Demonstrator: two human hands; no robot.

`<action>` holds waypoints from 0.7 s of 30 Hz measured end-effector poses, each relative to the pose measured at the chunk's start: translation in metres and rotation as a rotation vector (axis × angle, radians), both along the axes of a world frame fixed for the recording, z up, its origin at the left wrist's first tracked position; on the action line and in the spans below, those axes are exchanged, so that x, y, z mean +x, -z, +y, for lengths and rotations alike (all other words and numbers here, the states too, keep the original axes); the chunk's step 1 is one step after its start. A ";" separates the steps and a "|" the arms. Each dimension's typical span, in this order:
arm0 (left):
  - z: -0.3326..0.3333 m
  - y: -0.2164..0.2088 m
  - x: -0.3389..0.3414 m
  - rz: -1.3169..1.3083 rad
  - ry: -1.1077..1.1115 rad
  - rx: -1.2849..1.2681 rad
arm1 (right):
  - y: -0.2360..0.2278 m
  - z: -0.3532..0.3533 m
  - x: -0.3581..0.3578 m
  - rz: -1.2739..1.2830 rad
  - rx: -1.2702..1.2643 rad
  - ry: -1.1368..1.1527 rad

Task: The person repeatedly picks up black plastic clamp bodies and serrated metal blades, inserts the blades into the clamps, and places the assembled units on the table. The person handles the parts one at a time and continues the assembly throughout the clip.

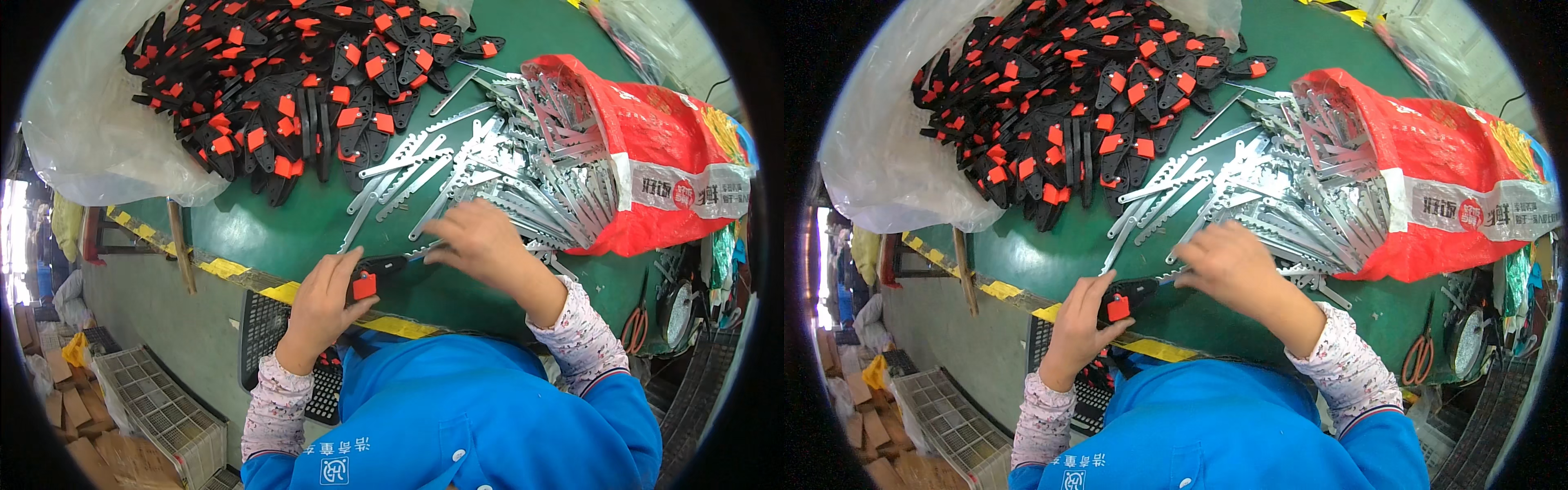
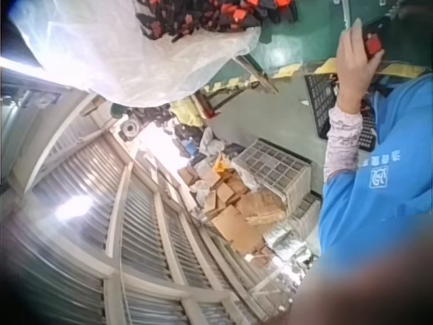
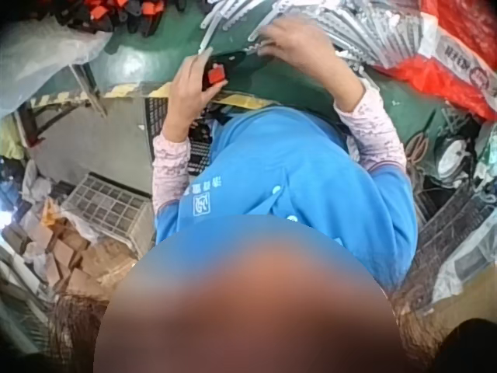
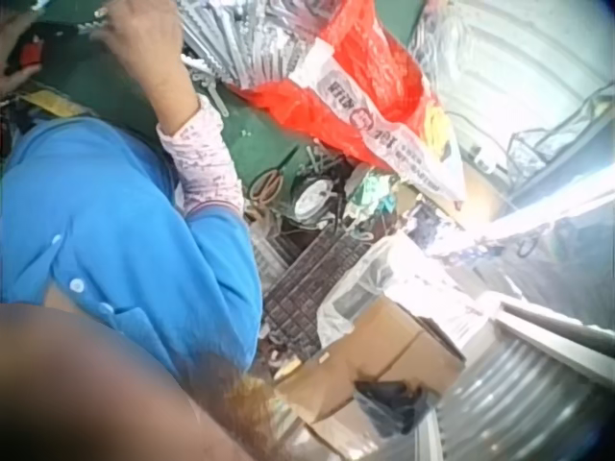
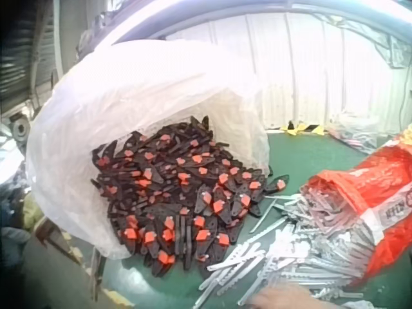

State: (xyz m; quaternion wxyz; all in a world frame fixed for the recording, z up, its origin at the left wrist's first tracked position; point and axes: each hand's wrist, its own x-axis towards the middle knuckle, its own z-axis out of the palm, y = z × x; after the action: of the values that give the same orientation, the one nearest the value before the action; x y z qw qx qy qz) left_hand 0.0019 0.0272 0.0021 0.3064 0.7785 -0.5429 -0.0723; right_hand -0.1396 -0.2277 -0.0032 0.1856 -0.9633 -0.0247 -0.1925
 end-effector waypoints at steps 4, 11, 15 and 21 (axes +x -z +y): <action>0.007 0.001 0.005 -0.002 0.011 0.000 | 0.007 0.013 0.005 0.048 0.057 -0.067; 0.020 -0.001 -0.002 0.092 -0.034 0.045 | 0.005 0.043 0.023 0.090 0.381 -0.214; 0.029 0.015 -0.012 -0.018 -0.127 0.063 | 0.016 0.048 0.042 0.240 0.346 -0.283; 0.028 0.023 -0.006 -0.178 -0.011 0.069 | 0.036 0.043 0.089 -0.018 -0.002 -0.232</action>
State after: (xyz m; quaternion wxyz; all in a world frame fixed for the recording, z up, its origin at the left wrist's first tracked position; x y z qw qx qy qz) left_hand -0.0041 0.0556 -0.0209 0.2302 0.7951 -0.5608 -0.0196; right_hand -0.0510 -0.1842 -0.0392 0.2057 -0.9523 -0.1376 -0.1785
